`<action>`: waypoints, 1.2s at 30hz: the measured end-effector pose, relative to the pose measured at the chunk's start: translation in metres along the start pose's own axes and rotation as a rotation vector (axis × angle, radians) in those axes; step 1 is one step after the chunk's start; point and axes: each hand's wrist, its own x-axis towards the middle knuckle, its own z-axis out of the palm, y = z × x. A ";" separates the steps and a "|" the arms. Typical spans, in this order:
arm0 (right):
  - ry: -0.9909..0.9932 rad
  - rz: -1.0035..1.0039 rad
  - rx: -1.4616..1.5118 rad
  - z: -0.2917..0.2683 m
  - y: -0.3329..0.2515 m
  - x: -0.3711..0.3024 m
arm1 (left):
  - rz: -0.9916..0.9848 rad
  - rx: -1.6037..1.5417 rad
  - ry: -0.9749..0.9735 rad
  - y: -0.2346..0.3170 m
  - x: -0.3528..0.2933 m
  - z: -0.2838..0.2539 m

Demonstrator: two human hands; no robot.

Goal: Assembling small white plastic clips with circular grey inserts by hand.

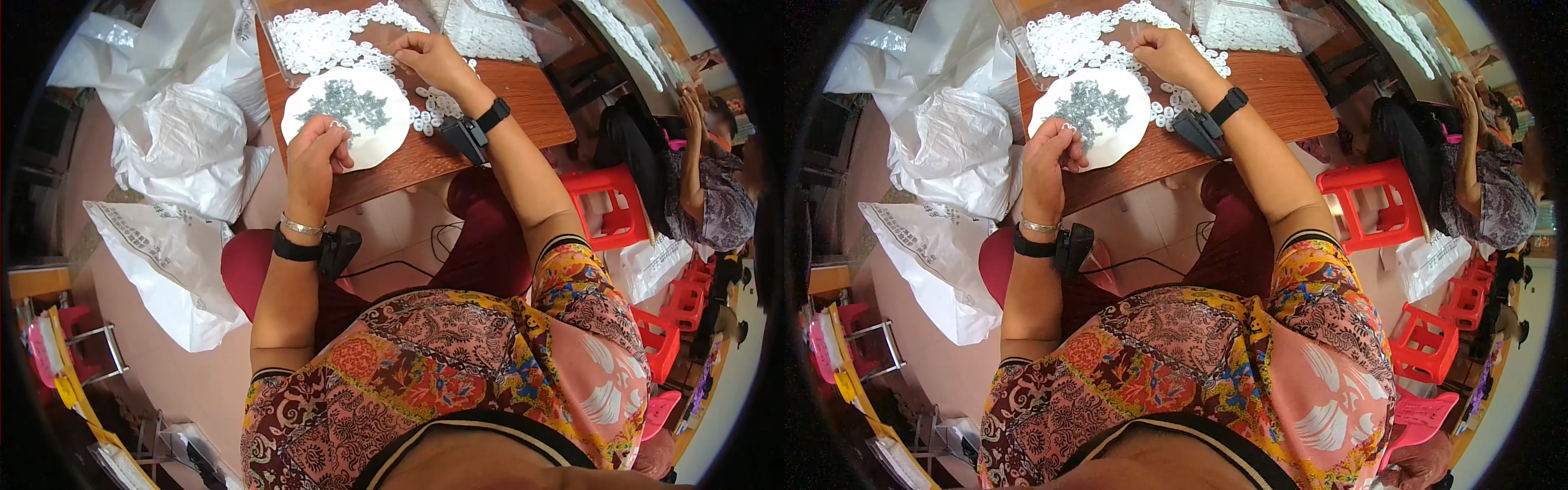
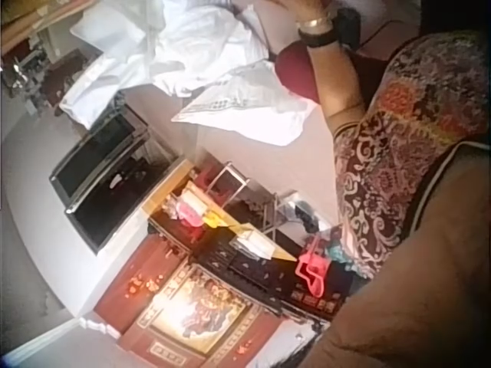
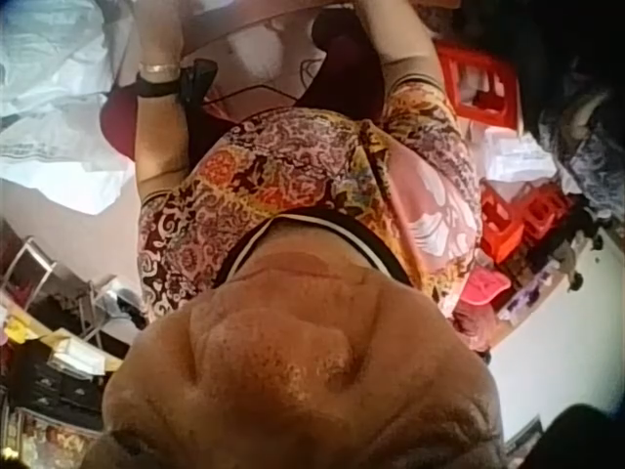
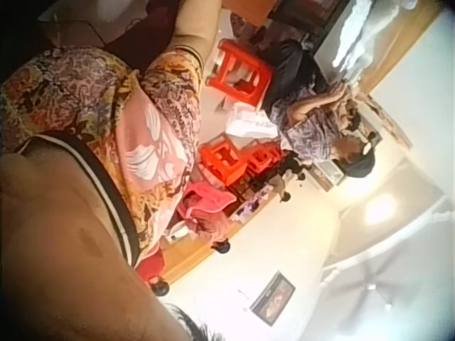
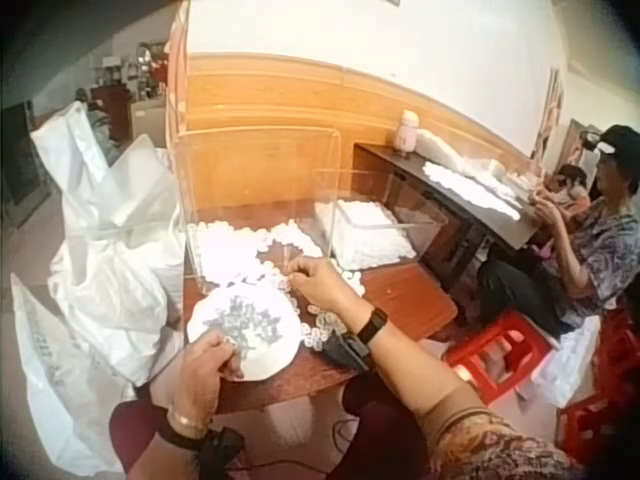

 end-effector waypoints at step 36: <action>-0.273 -0.080 0.270 0.030 -0.078 -0.048 | 0.066 -0.003 -0.027 -0.005 0.001 0.007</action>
